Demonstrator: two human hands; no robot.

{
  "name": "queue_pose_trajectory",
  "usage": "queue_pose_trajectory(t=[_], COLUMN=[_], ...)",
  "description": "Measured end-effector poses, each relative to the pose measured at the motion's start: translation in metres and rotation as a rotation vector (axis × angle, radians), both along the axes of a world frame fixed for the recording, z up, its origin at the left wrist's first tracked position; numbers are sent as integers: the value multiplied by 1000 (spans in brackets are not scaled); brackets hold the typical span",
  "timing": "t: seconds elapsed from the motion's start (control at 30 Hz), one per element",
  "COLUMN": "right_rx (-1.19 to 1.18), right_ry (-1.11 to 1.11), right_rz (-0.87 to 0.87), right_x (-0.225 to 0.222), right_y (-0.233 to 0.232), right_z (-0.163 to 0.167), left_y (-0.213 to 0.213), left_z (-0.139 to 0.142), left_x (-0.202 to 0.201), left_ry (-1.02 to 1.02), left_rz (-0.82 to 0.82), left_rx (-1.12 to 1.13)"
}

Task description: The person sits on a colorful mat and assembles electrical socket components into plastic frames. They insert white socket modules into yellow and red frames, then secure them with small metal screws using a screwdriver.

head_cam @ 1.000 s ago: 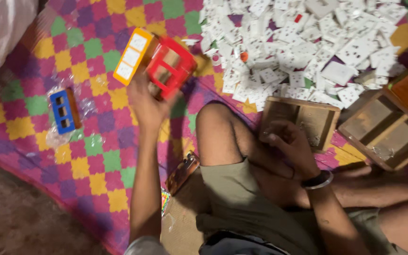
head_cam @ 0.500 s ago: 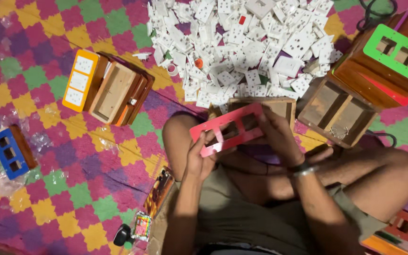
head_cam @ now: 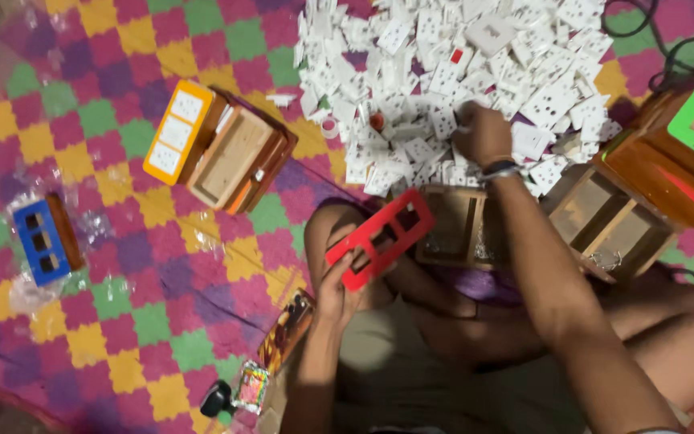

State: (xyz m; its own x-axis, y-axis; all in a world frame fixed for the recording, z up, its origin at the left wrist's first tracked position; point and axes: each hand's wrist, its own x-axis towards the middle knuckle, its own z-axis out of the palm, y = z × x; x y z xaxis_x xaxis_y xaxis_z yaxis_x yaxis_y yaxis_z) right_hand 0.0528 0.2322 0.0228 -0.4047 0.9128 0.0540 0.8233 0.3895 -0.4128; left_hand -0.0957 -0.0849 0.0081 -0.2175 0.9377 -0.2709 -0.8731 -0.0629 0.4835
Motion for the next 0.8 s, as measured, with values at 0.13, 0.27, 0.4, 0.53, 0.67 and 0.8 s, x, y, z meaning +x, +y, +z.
queue_pose_trajectory(t=[0.13, 0.27, 0.4, 0.53, 0.67, 0.8], right_rx=[-557, -460, -293, 66, 391, 439], right_ry=[1014, 822, 887, 667, 476, 338], right_rz=[-199, -100, -123, -88, -34, -133], right_x=[55, 104, 93, 83, 78, 68], right_y=[-47, -150, -217, -230, -220, -225], right_z=[18, 53, 59, 58, 52, 37], left_y=[23, 55, 76, 76, 69, 63], left_z=[-6, -11, -14, -14, -15, -17], left_x=[16, 55, 101, 122, 127, 127], left_ry=[-51, -26, -50, -39, -129, -47], left_rz=[-27, -99, -233, -235, -225, -195], left_rx=[-12, 62, 143, 140, 85, 50])
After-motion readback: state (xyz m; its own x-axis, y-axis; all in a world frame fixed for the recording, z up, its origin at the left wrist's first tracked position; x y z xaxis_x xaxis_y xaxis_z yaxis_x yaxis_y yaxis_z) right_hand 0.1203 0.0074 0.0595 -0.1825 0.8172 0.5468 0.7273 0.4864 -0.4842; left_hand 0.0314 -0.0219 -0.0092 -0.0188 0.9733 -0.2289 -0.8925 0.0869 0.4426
